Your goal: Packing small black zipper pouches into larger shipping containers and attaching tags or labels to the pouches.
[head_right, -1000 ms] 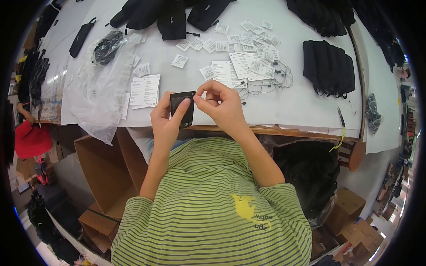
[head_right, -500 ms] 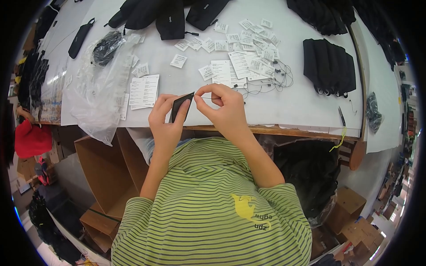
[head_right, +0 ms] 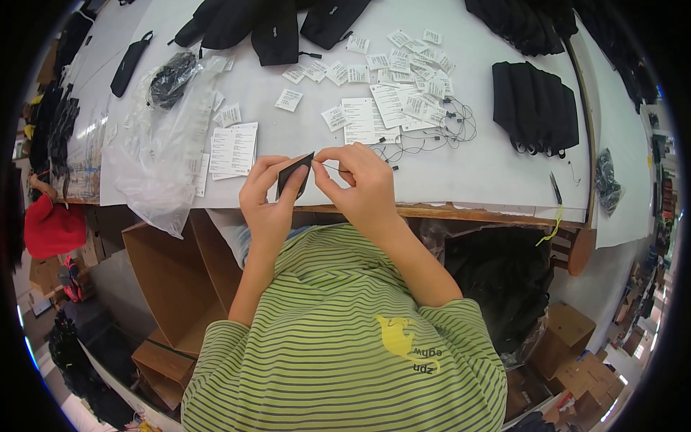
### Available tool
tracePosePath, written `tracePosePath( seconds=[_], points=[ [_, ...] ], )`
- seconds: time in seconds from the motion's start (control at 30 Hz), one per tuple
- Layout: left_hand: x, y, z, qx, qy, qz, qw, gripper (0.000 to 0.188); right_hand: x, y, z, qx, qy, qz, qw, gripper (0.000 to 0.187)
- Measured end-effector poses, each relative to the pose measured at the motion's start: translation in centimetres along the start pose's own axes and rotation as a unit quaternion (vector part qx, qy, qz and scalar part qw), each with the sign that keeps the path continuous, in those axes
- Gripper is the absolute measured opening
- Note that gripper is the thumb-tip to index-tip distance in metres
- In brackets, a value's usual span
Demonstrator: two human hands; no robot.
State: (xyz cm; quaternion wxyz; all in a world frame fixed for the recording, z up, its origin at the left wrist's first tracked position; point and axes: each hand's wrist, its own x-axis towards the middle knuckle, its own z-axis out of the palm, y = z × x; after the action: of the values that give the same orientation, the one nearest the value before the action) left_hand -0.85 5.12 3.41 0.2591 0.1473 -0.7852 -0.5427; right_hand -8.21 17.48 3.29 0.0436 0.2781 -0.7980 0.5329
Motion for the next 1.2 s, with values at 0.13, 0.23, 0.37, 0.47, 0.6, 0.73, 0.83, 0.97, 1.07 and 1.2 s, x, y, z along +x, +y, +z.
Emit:
tracePosePath(
  seconds=[0.13, 0.23, 0.37, 0.47, 0.6, 0.73, 0.83, 0.97, 1.07, 1.2],
  points=[
    [0.3, -0.3, -0.1, 0.074, -0.001, 0.082, 0.994, 0.025, -0.2, -0.3, -0.4, 0.011, -0.002, 0.017, 1.0, 0.01],
    [0.3, -0.6, -0.2, 0.128, 0.008, 0.138, 0.982, 0.03, -0.3, -0.3, -0.4, 0.014, -0.001, 0.024, 1.0, 0.011],
    [0.3, -0.9, -0.4, 0.141, -0.001, 0.149, 0.979, 0.033, -0.4, -0.3, -0.6, 0.022, -0.008, 0.027, 0.999, 0.011],
    [0.4, -0.9, -0.6, 0.112, -0.015, 0.128, 0.985, 0.032, -0.5, -0.4, -0.7, 0.023, -0.01, 0.024, 0.999, 0.011],
    [0.2, -1.1, -0.7, 0.131, -0.016, 0.146, 0.98, 0.032, -0.6, -0.3, -0.7, 0.024, -0.01, 0.017, 1.0, 0.012],
    [0.3, -1.3, -0.2, 0.082, -0.013, 0.1, 0.991, 0.029, -0.4, 0.2, -0.2, 0.013, -0.003, -0.004, 1.0, 0.012],
    [0.1, -0.8, -0.4, 0.047, -0.01, 0.079, 0.996, 0.029, -0.4, -0.2, -0.3, 0.011, 0.008, -0.022, 1.0, 0.013],
    [0.7, -0.6, -1.1, 0.058, -0.043, 0.09, 0.993, 0.018, -0.1, -0.2, -0.6, 0.077, -0.017, 0.066, 0.995, 0.01],
    [0.7, -1.1, -2.1, -0.108, -0.165, -0.02, 0.98, 0.015, 0.1, 0.1, -1.3, 0.136, -0.065, 0.115, 0.982, 0.009],
    [1.0, -3.0, -2.1, -0.25, -0.272, -0.176, 0.912, 0.016, -0.1, 0.5, -2.2, 0.138, -0.143, 0.109, 0.974, 0.01]
  ],
)
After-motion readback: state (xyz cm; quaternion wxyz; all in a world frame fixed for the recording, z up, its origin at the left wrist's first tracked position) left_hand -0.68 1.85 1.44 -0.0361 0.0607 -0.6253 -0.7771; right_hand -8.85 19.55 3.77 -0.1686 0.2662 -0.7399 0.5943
